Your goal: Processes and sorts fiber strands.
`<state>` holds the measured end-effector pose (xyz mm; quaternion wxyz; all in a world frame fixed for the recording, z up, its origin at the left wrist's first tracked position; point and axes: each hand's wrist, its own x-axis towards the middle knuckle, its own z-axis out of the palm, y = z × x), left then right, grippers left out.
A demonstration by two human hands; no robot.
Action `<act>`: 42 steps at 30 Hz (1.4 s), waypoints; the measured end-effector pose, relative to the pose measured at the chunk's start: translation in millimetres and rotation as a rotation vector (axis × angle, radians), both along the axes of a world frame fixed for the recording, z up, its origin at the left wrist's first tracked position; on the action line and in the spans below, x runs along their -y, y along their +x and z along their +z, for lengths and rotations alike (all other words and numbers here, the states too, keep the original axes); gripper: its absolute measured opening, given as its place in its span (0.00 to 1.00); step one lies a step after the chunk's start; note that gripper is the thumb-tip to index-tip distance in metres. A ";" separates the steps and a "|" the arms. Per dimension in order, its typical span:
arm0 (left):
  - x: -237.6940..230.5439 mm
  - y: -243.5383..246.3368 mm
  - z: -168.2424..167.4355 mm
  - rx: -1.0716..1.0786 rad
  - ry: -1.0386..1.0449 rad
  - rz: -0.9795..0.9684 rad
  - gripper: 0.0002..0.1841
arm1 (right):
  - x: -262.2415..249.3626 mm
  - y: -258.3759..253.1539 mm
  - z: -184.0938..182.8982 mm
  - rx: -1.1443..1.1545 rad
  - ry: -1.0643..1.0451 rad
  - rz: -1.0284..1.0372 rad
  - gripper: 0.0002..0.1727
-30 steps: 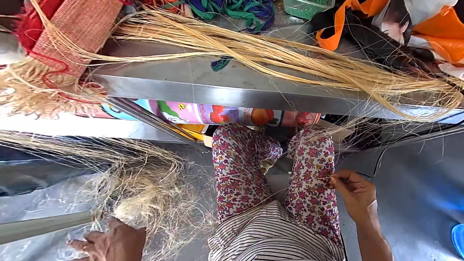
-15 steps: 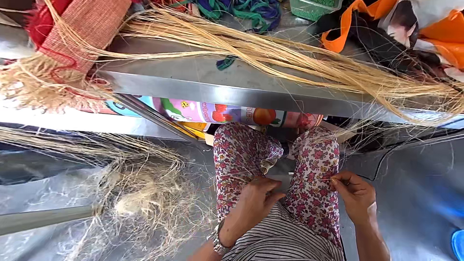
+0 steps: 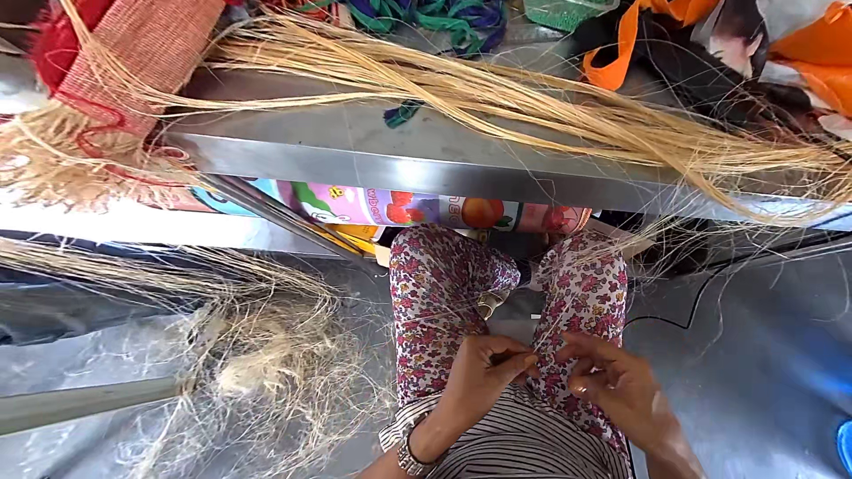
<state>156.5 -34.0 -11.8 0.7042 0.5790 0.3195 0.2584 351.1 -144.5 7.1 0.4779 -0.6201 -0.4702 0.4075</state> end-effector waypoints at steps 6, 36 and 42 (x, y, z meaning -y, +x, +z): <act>5.9 7.6 -3.7 0.033 0.115 0.096 0.04 | -8.9 -29.8 -0.9 -0.224 -0.286 0.085 0.13; -30.2 -35.9 -29.3 0.411 -0.602 -0.209 0.05 | 15.5 87.3 -7.2 0.685 -0.002 -0.558 0.16; -38.1 -53.6 -36.0 0.489 -0.607 -0.225 0.03 | 74.4 182.6 -9.4 0.866 -0.375 -0.958 0.23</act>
